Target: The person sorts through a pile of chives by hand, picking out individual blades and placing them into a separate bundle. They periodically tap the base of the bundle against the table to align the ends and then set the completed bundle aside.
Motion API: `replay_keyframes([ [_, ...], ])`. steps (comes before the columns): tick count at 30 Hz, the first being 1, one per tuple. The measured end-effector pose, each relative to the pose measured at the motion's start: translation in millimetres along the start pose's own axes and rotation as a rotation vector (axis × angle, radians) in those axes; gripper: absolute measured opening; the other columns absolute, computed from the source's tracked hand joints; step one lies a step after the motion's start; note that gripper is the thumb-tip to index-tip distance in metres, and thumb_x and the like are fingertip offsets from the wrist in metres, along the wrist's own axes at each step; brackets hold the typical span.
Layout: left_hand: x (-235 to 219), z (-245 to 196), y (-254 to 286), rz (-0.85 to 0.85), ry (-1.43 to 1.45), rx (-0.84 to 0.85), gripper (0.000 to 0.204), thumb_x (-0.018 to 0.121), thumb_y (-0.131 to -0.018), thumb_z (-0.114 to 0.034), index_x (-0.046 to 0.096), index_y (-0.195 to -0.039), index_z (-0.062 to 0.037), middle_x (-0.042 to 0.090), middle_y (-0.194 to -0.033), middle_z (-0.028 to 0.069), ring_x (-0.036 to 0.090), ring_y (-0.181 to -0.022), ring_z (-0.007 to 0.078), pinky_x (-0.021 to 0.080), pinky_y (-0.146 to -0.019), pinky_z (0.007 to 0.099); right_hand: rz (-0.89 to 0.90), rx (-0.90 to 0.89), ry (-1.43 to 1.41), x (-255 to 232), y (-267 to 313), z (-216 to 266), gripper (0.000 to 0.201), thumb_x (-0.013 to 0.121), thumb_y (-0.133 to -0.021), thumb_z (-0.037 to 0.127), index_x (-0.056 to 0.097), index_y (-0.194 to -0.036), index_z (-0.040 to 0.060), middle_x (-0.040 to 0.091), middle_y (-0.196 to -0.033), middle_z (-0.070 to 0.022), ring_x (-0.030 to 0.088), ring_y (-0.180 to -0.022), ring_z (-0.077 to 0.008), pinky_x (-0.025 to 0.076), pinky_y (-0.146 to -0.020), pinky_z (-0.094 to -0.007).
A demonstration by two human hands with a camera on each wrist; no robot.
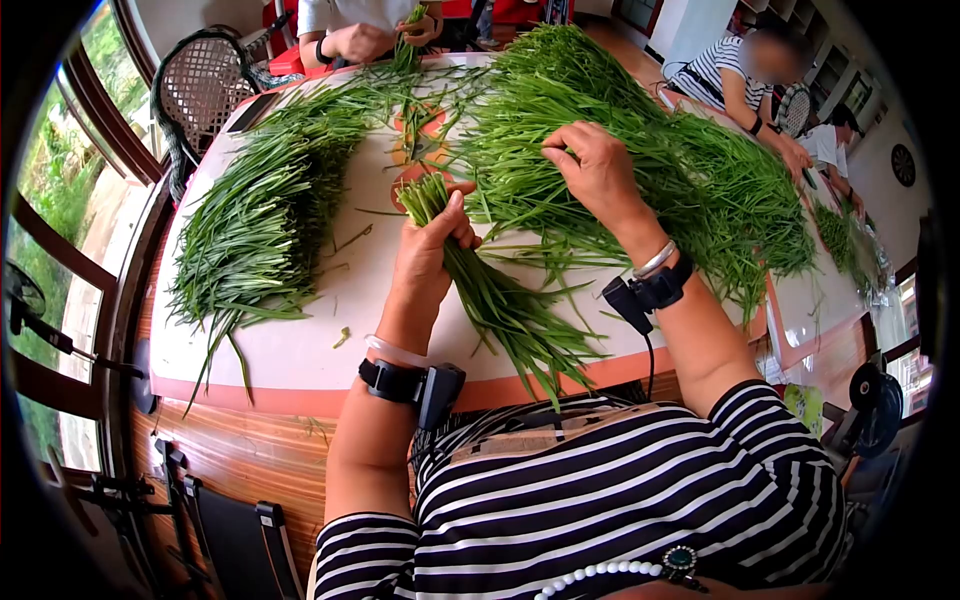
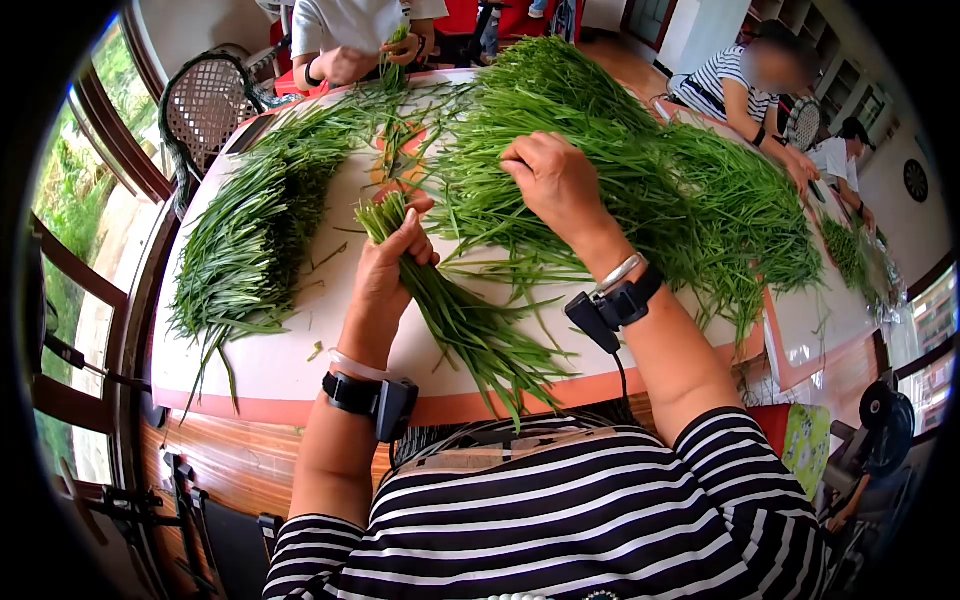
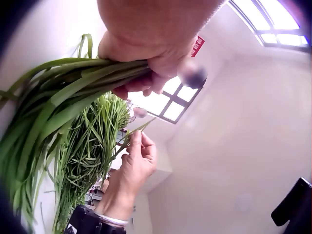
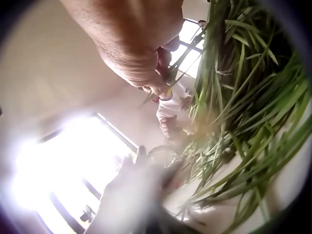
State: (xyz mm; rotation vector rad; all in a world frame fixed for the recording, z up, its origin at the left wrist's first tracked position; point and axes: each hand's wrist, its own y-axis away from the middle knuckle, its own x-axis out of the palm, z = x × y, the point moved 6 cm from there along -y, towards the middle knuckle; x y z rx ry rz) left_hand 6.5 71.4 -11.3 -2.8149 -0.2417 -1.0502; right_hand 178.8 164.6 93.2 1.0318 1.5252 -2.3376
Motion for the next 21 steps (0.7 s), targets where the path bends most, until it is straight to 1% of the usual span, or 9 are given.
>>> replay_keyframes([
  [2,2.1,0.0,-0.1,0.004,-0.004,0.019,0.033,0.065,-0.092,-0.020,0.058,-0.118,-0.0011,0.046,-0.065,-0.0023,0.046,-0.058,0.0106,0.046,-0.061,0.0303,0.004,0.057,-0.145,9.0,0.3,13.8,0.010,0.070,-0.079,0.013,0.065,-0.081,0.0052,0.065,-0.077,-0.0094,0.063,-0.074,-0.0286,0.050,-0.065,-0.0378],
  [3,1.8,-0.3,0.1,-0.004,-0.012,0.032,0.031,0.065,-0.092,-0.020,0.058,-0.116,-0.0014,0.047,-0.066,-0.0021,0.047,-0.058,0.0108,0.047,-0.061,0.0301,0.032,0.045,-0.232,18.8,5.5,22.4,0.007,0.068,-0.082,0.007,0.065,-0.085,0.0016,0.065,-0.077,-0.0073,0.060,-0.065,-0.0154,0.046,-0.058,-0.0293],
  [7,0.4,1.9,-0.7,-0.046,-0.036,0.067,0.025,0.066,-0.092,-0.020,0.060,-0.110,-0.0030,0.049,-0.068,-0.0013,0.051,-0.060,0.0116,0.048,-0.061,0.0287,0.142,0.136,-0.574,59.2,21.3,50.4,0.007,0.066,-0.084,0.005,0.064,-0.085,-0.0008,0.066,-0.078,-0.0072,0.059,-0.068,-0.0099,0.047,-0.059,-0.0291],
  [8,-1.1,1.8,-1.1,-0.063,-0.040,0.072,0.024,0.066,-0.091,-0.020,0.060,-0.108,-0.0036,0.050,-0.069,-0.0011,0.052,-0.060,0.0117,0.048,-0.061,0.0283,0.150,0.168,-0.636,66.5,24.4,51.1,0.011,0.069,-0.079,0.011,0.064,-0.084,0.0022,0.065,-0.076,-0.0137,0.064,-0.070,-0.0313,0.049,-0.063,-0.0383],
  [11,-8.9,-5.9,-2.1,-0.029,-0.032,0.079,0.022,0.066,-0.091,-0.020,0.061,-0.106,-0.0049,0.053,-0.072,-0.0002,0.054,-0.062,0.0116,0.049,-0.060,0.0275,0.220,0.086,-0.456,64.5,29.2,48.8,0.007,0.067,-0.082,0.005,0.064,-0.084,-0.0006,0.063,-0.075,-0.0093,0.060,-0.066,-0.0155,0.048,-0.061,-0.0297],
  [13,-19.4,-18.3,-2.1,-0.121,-0.007,0.170,0.025,0.064,-0.093,-0.021,0.059,-0.106,-0.0011,0.063,-0.093,0.0062,0.056,-0.075,0.0116,0.050,-0.067,0.0275,0.303,0.077,-0.455,57.7,29.8,35.1,0.010,0.069,-0.082,0.008,0.064,-0.083,-0.0005,0.060,-0.073,-0.0091,0.057,-0.064,-0.0169,0.045,-0.059,-0.0293],
  [15,-22.0,-30.3,-5.6,-0.044,0.136,0.220,0.026,0.059,-0.096,-0.024,0.058,-0.109,-0.0016,0.064,-0.101,0.0071,0.057,-0.081,0.0141,0.049,-0.075,0.0304,0.216,0.073,-0.370,42.7,23.8,8.8,0.010,0.068,-0.083,0.009,0.064,-0.084,-0.0004,0.060,-0.072,-0.0089,0.057,-0.065,-0.0164,0.045,-0.059,-0.0294],
  [17,-18.3,-34.3,-2.7,0.062,0.211,0.196,0.022,0.054,-0.099,-0.027,0.056,-0.101,-0.0058,0.059,-0.089,0.0041,0.054,-0.078,0.0168,0.047,-0.080,0.0338,0.132,0.108,-0.210,20.6,8.3,-16.5,0.011,0.067,-0.083,0.014,0.065,-0.082,0.0038,0.064,-0.078,-0.0125,0.063,-0.072,-0.0296,0.050,-0.065,-0.0364],
  [21,-18.8,-26.5,-5.7,0.110,0.285,0.124,0.022,0.055,-0.098,-0.028,0.053,-0.089,-0.0082,0.046,-0.073,0.0009,0.048,-0.070,0.0161,0.046,-0.074,0.0338,0.200,0.016,0.123,16.6,-5.8,-40.0,0.010,0.067,-0.082,0.013,0.066,-0.089,0.0044,0.062,-0.091,-0.0090,0.062,-0.085,-0.0292,0.050,-0.071,-0.0391],
])
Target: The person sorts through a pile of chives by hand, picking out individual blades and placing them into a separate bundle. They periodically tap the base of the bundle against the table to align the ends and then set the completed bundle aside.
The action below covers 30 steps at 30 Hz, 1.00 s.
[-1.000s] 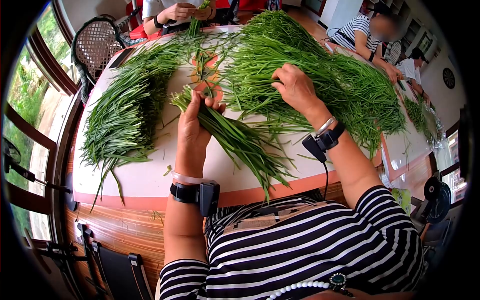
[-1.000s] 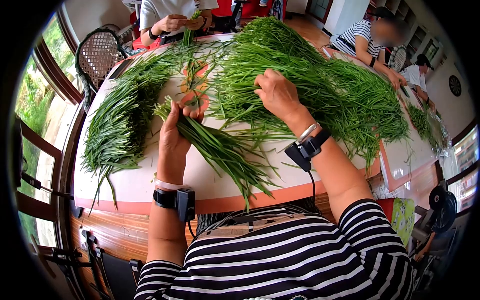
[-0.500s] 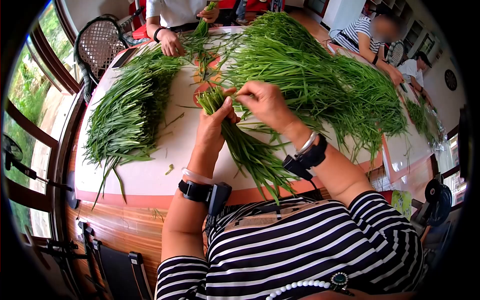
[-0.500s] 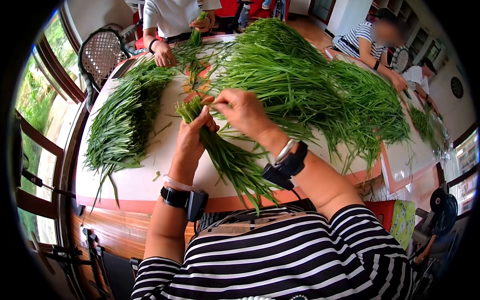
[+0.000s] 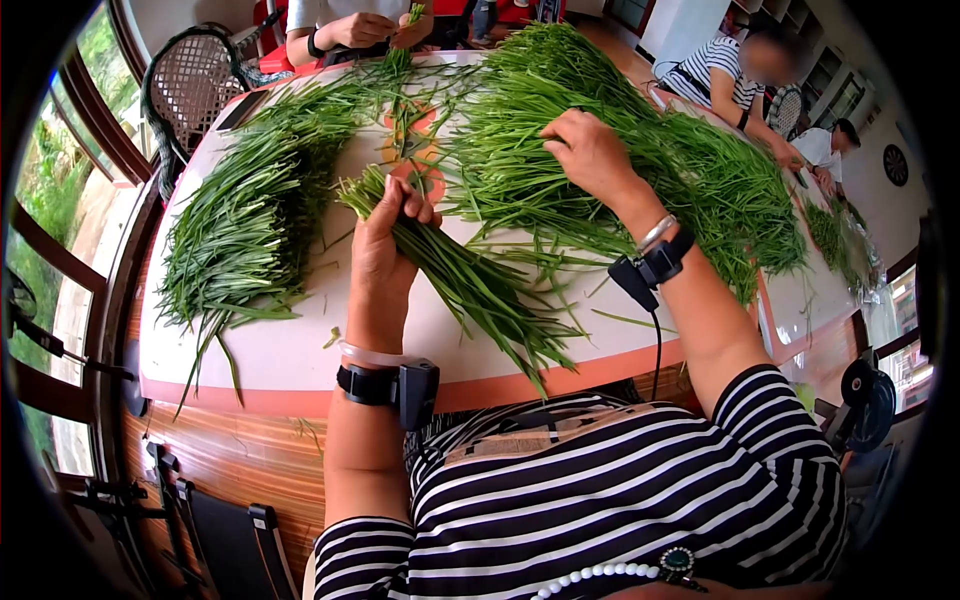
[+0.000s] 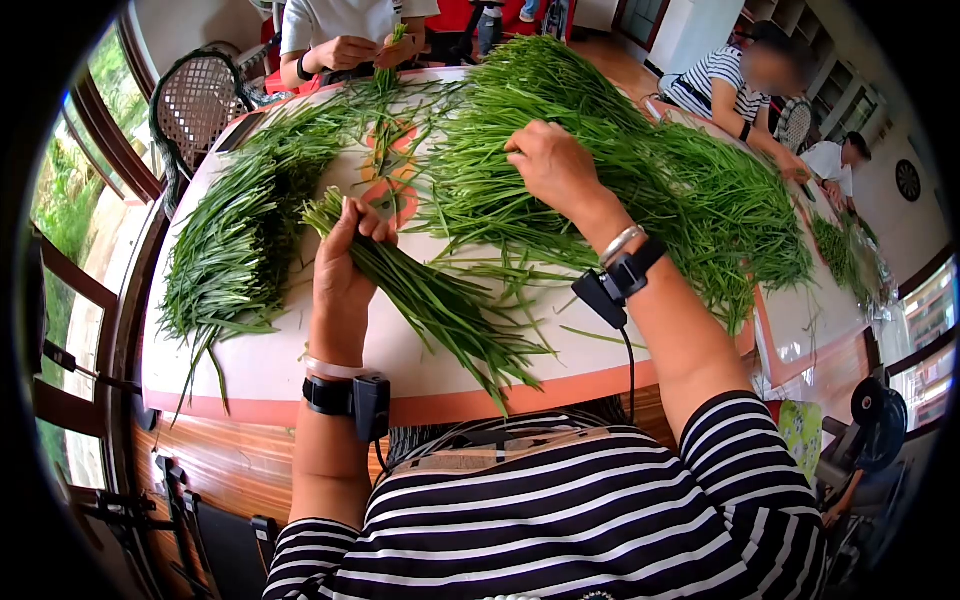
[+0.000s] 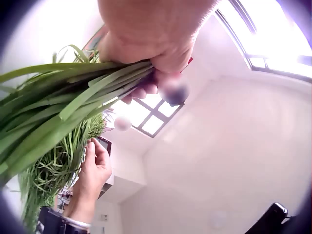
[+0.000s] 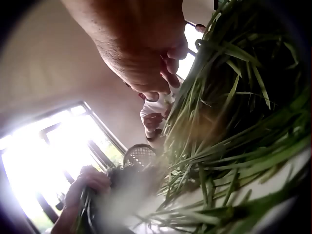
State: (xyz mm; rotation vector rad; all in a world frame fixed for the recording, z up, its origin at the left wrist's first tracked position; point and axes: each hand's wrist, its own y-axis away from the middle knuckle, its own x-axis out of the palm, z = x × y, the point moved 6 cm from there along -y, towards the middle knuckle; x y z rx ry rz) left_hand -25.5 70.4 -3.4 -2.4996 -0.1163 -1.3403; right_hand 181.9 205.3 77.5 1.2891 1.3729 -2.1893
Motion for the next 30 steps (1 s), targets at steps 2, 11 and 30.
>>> replay_keyframes([
  [2,-3.4,4.7,-0.5,-0.004,-0.037,-0.030,0.022,0.055,-0.098,-0.028,0.053,-0.089,-0.0082,0.047,-0.072,0.0006,0.048,-0.069,0.0157,0.046,-0.071,0.0338,0.017,-0.081,0.116,9.7,2.6,-0.5,0.012,0.067,-0.083,0.013,0.067,-0.090,0.0042,0.061,-0.093,-0.0078,0.060,-0.085,-0.0300,0.049,-0.073,-0.0389],
  [11,-4.8,9.6,-0.6,-0.080,-0.139,-0.025,0.018,0.059,-0.096,-0.025,0.052,-0.091,-0.0087,0.048,-0.070,0.0014,0.049,-0.063,0.0152,0.046,-0.063,0.0339,-0.094,-0.073,0.076,-2.0,-16.1,6.9,0.008,0.065,-0.084,0.017,0.068,-0.083,0.0096,0.061,-0.086,-0.0069,0.058,-0.091,-0.0277,0.051,-0.076,-0.0412],
  [30,2.7,14.5,3.2,-0.111,-0.191,-0.015,0.022,0.064,-0.093,-0.023,0.058,-0.100,-0.0038,0.048,-0.068,0.0006,0.048,-0.062,0.0144,0.046,-0.062,0.0325,-0.347,-0.130,-0.512,-40.1,-69.8,20.6,0.009,0.069,-0.085,0.014,0.070,-0.092,0.0086,0.070,-0.083,-0.0033,0.064,-0.076,-0.0163,0.051,-0.072,-0.0311],
])
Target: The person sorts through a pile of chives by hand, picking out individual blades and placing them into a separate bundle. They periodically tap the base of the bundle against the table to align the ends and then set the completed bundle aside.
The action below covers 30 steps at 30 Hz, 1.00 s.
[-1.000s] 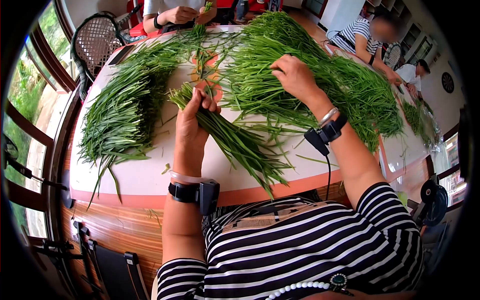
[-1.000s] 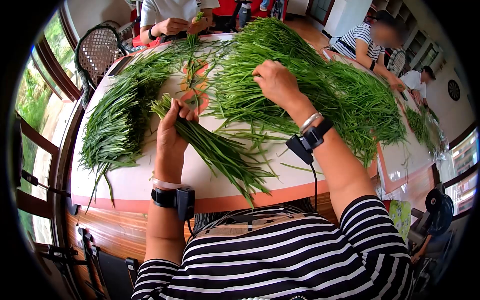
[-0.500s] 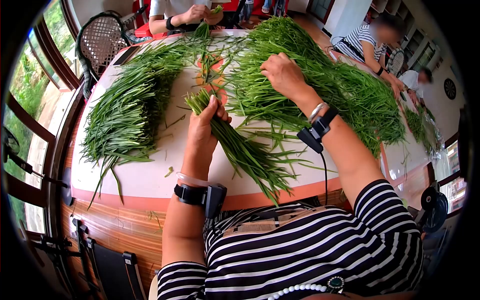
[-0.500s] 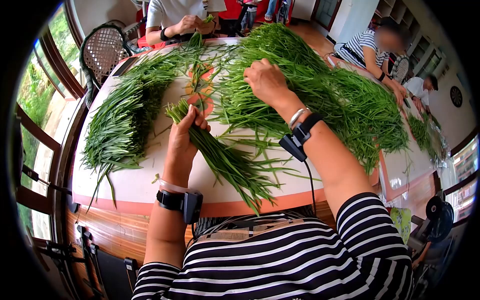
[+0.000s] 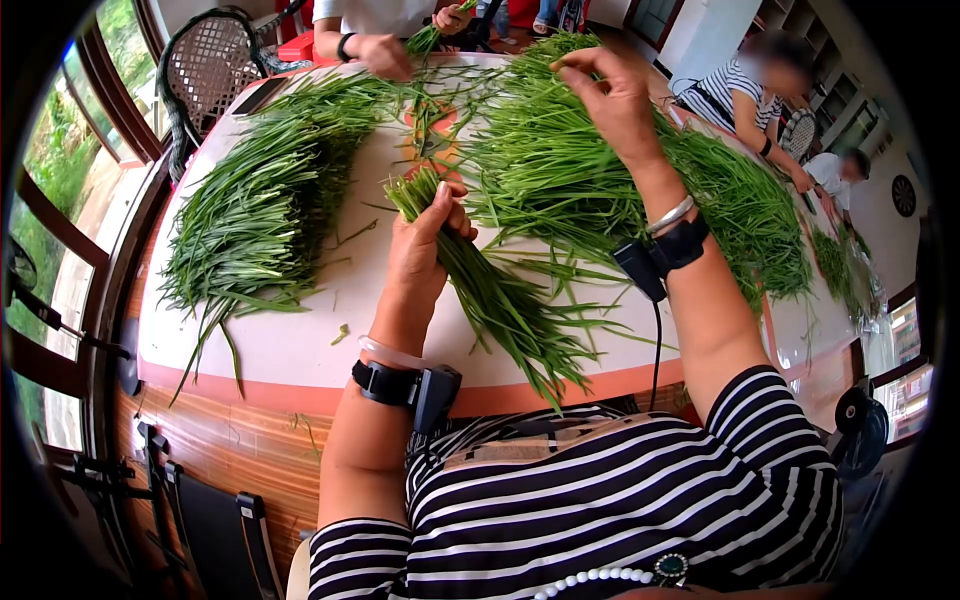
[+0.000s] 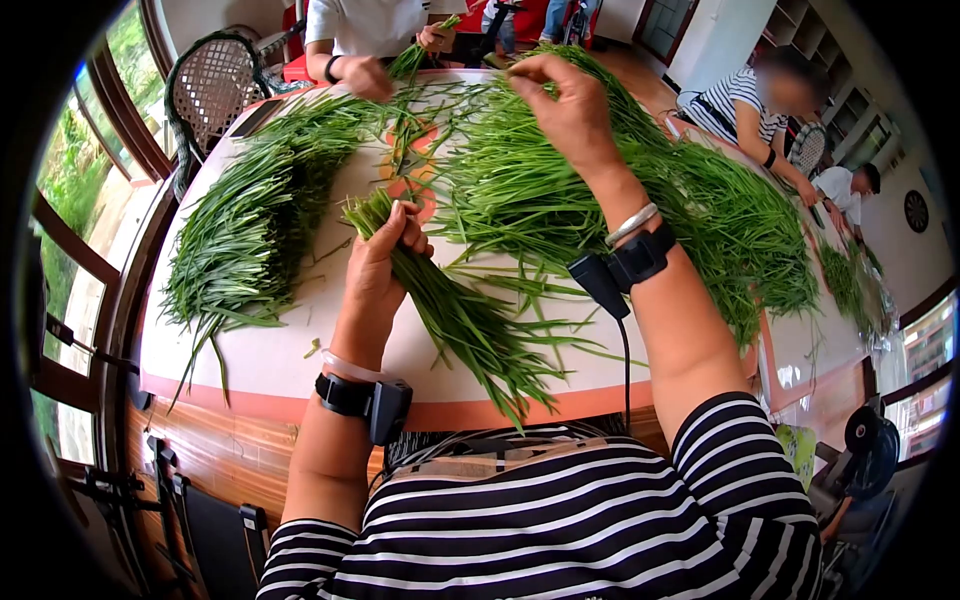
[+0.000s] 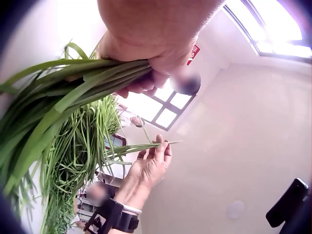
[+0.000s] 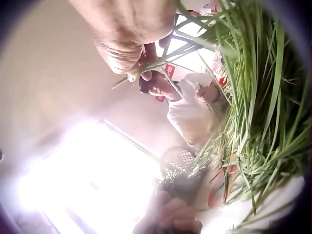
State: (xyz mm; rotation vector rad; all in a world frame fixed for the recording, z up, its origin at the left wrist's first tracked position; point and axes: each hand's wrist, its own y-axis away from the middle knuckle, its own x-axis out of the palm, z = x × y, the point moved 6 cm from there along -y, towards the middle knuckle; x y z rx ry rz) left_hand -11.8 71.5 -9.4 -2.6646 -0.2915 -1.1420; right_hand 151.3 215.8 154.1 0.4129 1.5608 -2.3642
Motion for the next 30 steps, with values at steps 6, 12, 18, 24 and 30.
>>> replay_keyframes([
  [6,-0.1,-0.4,0.0,0.008,-0.030,0.002,0.022,0.064,-0.093,-0.023,0.058,-0.101,-0.0035,0.047,-0.068,0.0010,0.048,-0.063,0.0146,0.046,-0.063,0.0331,0.126,0.052,0.071,-0.7,-0.1,-6.9,0.008,0.064,-0.091,0.013,0.068,-0.096,0.0081,0.070,-0.087,-0.0017,0.064,-0.083,-0.0123,0.051,-0.074,-0.0273],
  [12,0.5,-0.8,0.0,0.008,-0.043,0.004,0.022,0.065,-0.092,-0.023,0.059,-0.102,-0.0036,0.048,-0.068,0.0008,0.048,-0.064,0.0140,0.046,-0.063,0.0326,-0.173,0.182,-0.505,-55.2,-26.4,11.4,0.005,0.057,-0.095,0.005,0.058,-0.100,0.0069,0.069,-0.092,-0.0064,0.061,-0.080,-0.0086,0.046,-0.072,-0.0195],
  [18,5.7,-6.4,2.6,0.025,-0.049,0.058,0.025,0.064,-0.093,-0.023,0.059,-0.106,-0.0017,0.047,-0.069,0.0003,0.047,-0.063,0.0137,0.046,-0.064,0.0317,0.060,-0.302,0.220,-27.6,-14.5,90.7,0.014,0.058,-0.095,0.011,0.066,-0.107,0.0123,0.065,-0.084,0.0003,0.063,-0.080,-0.0113,0.053,-0.072,-0.0257],
  [24,12.0,-5.2,4.7,0.066,0.009,0.082,0.028,0.064,-0.093,-0.020,0.057,-0.113,-0.0014,0.049,-0.071,0.0006,0.048,-0.064,0.0135,0.046,-0.065,0.0324,0.235,0.034,-0.219,71.0,50.6,86.1,0.015,0.064,-0.087,0.004,0.062,-0.101,0.0035,0.065,-0.077,-0.0072,0.064,-0.067,-0.0164,0.052,-0.061,-0.0282],
  [30,3.3,-2.8,1.4,0.027,0.050,0.099,0.023,0.063,-0.092,-0.013,0.058,-0.111,-0.0010,0.058,-0.077,0.0035,0.054,-0.068,0.0140,0.046,-0.061,0.0286,0.314,0.238,-0.343,94.3,87.5,75.8,0.021,0.064,-0.090,0.004,0.054,-0.108,0.0013,0.063,-0.068,-0.0026,0.059,-0.060,-0.0063,0.048,-0.055,-0.0231],
])
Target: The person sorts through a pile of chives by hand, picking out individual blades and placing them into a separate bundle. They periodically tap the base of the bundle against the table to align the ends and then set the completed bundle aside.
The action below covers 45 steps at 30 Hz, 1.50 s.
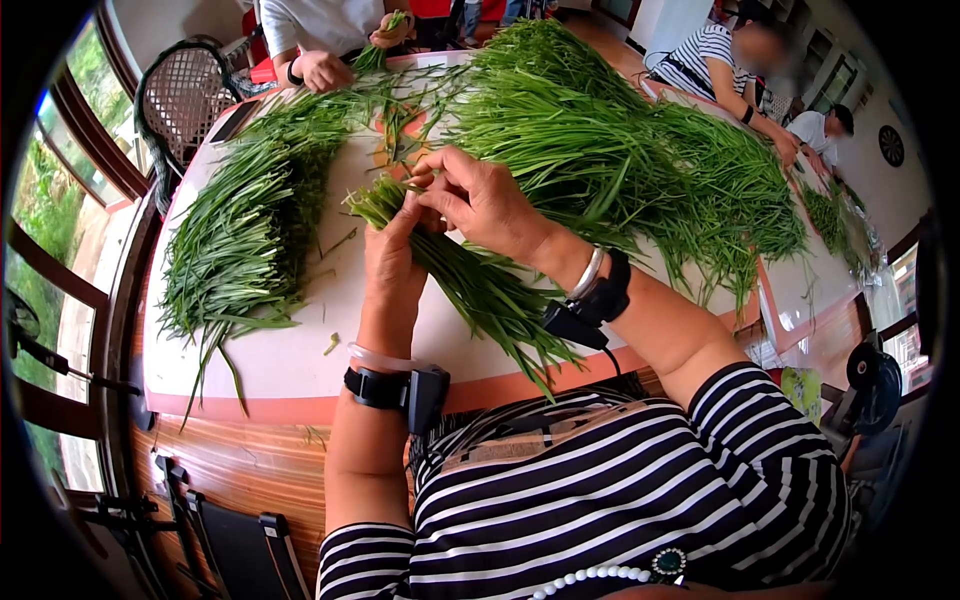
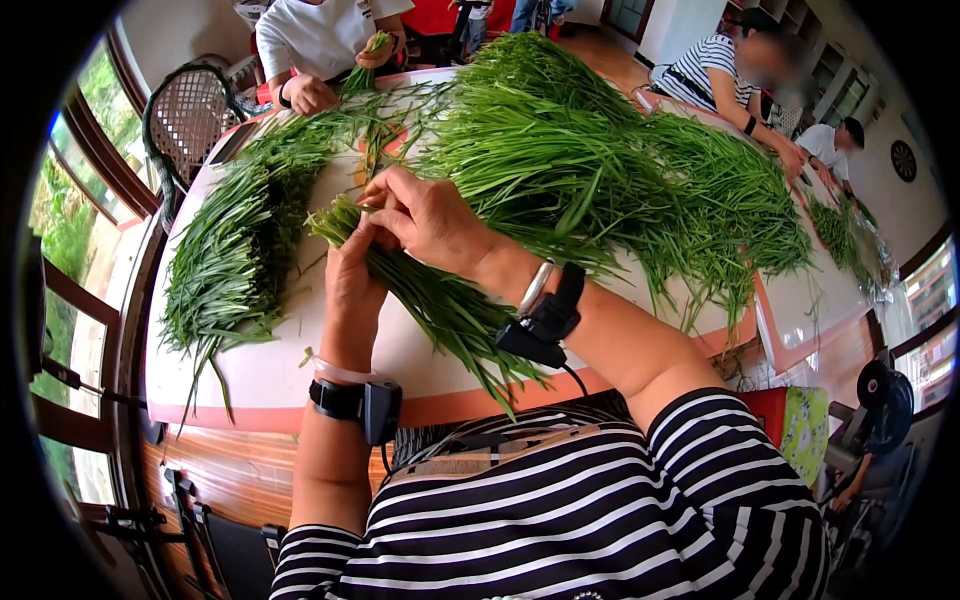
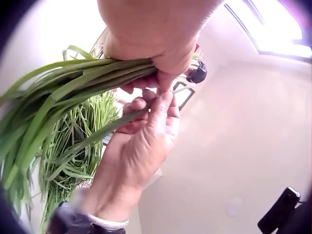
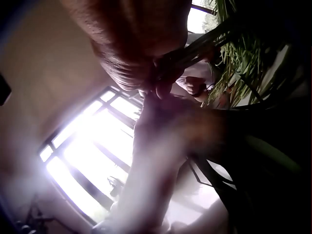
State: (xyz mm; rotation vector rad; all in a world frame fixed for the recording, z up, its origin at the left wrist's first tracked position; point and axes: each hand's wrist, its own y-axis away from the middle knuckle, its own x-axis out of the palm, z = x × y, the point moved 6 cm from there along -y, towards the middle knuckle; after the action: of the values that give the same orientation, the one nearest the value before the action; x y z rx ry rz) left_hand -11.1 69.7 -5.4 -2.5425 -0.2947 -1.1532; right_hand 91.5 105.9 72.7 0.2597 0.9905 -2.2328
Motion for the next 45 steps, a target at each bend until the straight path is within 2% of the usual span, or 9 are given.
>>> replay_keyframes([
  [8,8.1,3.5,1.7,0.124,-0.027,-0.045,0.021,0.061,-0.094,-0.015,0.059,-0.109,-0.0006,0.060,-0.082,0.0038,0.055,-0.071,0.0137,0.047,-0.063,0.0289,0.028,0.255,-0.215,-7.9,5.2,-11.8,0.031,0.064,-0.090,0.009,0.055,-0.118,-0.0010,0.064,-0.066,-0.0047,0.058,-0.054,-0.0070,0.046,-0.048,-0.0233],
  [11,1.9,0.2,3.0,0.009,-0.090,-0.049,0.024,0.057,-0.096,-0.019,0.058,-0.112,-0.0006,0.063,-0.092,0.0065,0.059,-0.082,0.0162,0.050,-0.070,0.0301,0.224,0.161,-0.031,-13.0,4.1,-23.3,0.025,0.062,-0.094,0.012,0.060,-0.116,0.0016,0.065,-0.075,-0.0041,0.058,-0.064,-0.0058,0.046,-0.056,-0.0217],
  [13,-1.5,-6.4,1.9,0.014,-0.133,-0.071,0.028,0.056,-0.097,-0.023,0.059,-0.114,-0.0017,0.066,-0.105,0.0098,0.063,-0.094,0.0200,0.053,-0.079,0.0330,0.086,0.087,0.264,-46.7,-3.8,-22.7,0.012,0.064,-0.090,0.011,0.068,-0.095,0.0011,0.067,-0.081,-0.0055,0.062,-0.072,-0.0116,0.048,-0.064,-0.0264],
  [15,-1.5,-11.1,1.3,0.026,0.010,-0.057,0.023,0.055,-0.097,-0.026,0.059,-0.108,-0.0056,0.064,-0.098,0.0071,0.062,-0.088,0.0198,0.053,-0.077,0.0351,0.033,-0.013,0.719,-75.5,-6.5,-34.4,0.013,0.067,-0.081,0.011,0.067,-0.089,0.0007,0.065,-0.082,-0.0112,0.063,-0.077,-0.0265,0.050,-0.071,-0.0359],
  [18,-14.1,-9.0,-5.5,0.023,0.144,-0.083,0.020,0.056,-0.097,-0.027,0.056,-0.105,-0.0079,0.059,-0.082,0.0041,0.058,-0.075,0.0170,0.051,-0.069,0.0346,0.153,-0.012,0.973,-88.4,-1.2,-55.9,0.011,0.068,-0.078,0.009,0.067,-0.088,0.0046,0.063,-0.088,-0.0109,0.057,-0.088,-0.0316,0.046,-0.081,-0.0409],
  [27,-6.3,6.5,0.9,-0.022,-0.018,-0.193,0.026,0.065,-0.092,-0.026,0.055,-0.103,-0.0034,0.042,-0.067,-0.0018,0.045,-0.060,0.0118,0.043,-0.058,0.0293,-0.006,0.006,0.763,-102.6,-3.5,-47.0,0.012,0.069,-0.079,0.009,0.061,-0.086,0.0041,0.061,-0.081,-0.0109,0.059,-0.086,-0.0308,0.049,-0.078,-0.0410],
  [33,1.5,16.0,5.7,-0.039,-0.074,-0.289,0.028,0.067,-0.091,-0.023,0.057,-0.106,-0.0021,0.042,-0.065,-0.0019,0.044,-0.059,0.0120,0.042,-0.057,0.0290,-0.094,0.005,0.565,-93.6,-2.6,-37.3,0.018,0.070,-0.078,0.003,0.063,-0.095,0.0005,0.063,-0.083,-0.0105,0.062,-0.078,-0.0227,0.049,-0.069,-0.0315],
  [36,0.3,17.6,4.9,-0.055,-0.055,-0.261,0.031,0.065,-0.092,-0.021,0.056,-0.114,-0.0016,0.043,-0.066,-0.0011,0.046,-0.059,0.0125,0.043,-0.058,0.0296,-0.047,-0.067,0.515,-74.0,2.7,-31.9,0.014,0.069,-0.078,0.008,0.064,-0.090,0.0024,0.062,-0.080,-0.0127,0.060,-0.079,-0.0309,0.049,-0.071,-0.0384],
  [45,-6.1,18.2,1.9,-0.058,-0.052,-0.178,0.035,0.062,-0.094,-0.019,0.055,-0.124,-0.0033,0.050,-0.073,0.0004,0.052,-0.066,0.0130,0.047,-0.063,0.0307,-0.061,-0.004,0.319,-24.6,21.2,-28.2,0.011,0.070,-0.078,0.005,0.063,-0.087,0.0017,0.060,-0.079,-0.0120,0.059,-0.071,-0.0281,0.047,-0.064,-0.0349],
])
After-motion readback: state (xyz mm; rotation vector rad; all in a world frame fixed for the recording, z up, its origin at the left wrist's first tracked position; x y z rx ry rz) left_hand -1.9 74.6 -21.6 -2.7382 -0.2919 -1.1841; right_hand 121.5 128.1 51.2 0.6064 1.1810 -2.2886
